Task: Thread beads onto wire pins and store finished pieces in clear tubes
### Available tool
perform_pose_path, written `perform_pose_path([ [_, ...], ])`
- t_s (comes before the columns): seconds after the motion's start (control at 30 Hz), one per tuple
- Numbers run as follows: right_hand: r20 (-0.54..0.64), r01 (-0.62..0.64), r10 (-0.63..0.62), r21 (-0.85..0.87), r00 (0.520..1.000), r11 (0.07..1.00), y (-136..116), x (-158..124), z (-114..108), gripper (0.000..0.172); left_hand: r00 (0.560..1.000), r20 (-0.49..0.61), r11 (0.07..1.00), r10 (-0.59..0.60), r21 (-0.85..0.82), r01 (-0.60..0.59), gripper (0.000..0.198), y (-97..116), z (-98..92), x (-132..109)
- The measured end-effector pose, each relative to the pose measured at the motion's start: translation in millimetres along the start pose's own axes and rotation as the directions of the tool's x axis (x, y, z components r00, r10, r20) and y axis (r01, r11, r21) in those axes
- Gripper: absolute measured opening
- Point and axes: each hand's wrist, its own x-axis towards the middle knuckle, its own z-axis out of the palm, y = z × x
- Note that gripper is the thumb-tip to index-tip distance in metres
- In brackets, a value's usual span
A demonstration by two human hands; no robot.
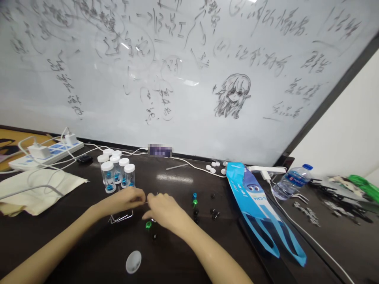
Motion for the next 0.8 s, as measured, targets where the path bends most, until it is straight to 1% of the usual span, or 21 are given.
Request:
perform_pose_path([
  [0.07,-0.1,-0.061,0.067,0.059,0.993,0.996,6,1,-9,0.018,0.999,-0.005,0.989,-0.034,-0.142,0.033,0.016,1,-5.8,-1],
  [0.1,-0.145,-0.081,0.094,0.095,0.985,0.992,8,1,-12,0.017,0.999,-0.001,0.975,-0.051,-0.217,0.05,0.017,2,-7.5,-1],
  [0.17,-0.211,-0.094,0.131,0.174,0.969,0.98,10,3,-17,0.02,0.997,0.012,0.929,-0.077,-0.362,0.076,0.018,2,-8.8,-2],
  [0.23,-0.239,-0.069,0.133,0.258,0.962,0.964,9,4,-19,0.018,0.995,0.024,0.87,-0.093,-0.485,0.093,0.019,2,-8.3,-2],
  [0.33,-0.251,0.006,0.099,0.387,0.963,0.922,7,7,-21,0.003,0.994,0.023,0.779,-0.11,-0.618,0.101,0.021,2,-6.1,-2],
  [0.37,-0.256,0.028,0.091,0.427,0.962,0.904,7,8,-22,0.005,0.993,0.017,0.752,-0.115,-0.652,0.099,0.022,2,-5.3,-2],
  [0.47,-0.274,0.066,0.1,0.538,0.956,0.84,9,8,-24,0.016,0.99,-0.028,0.683,-0.14,-0.727,0.076,0.025,4,-2.9,-1],
  [0.57,-0.273,0.071,0.142,0.643,0.951,0.762,12,8,-22,0.024,0.977,-0.112,0.643,-0.184,-0.765,0.034,0.026,5,0.2,2],
  [0.67,-0.25,0.073,0.18,0.75,0.951,0.658,14,11,-17,0.022,0.96,-0.175,0.631,-0.219,-0.776,0.003,0.026,5,6.6,6],
  [0.8,-0.18,0.057,0.196,0.86,0.964,0.506,19,16,-13,0.023,0.945,-0.213,0.603,-0.247,-0.797,-0.022,0.03,9,23.1,10],
])
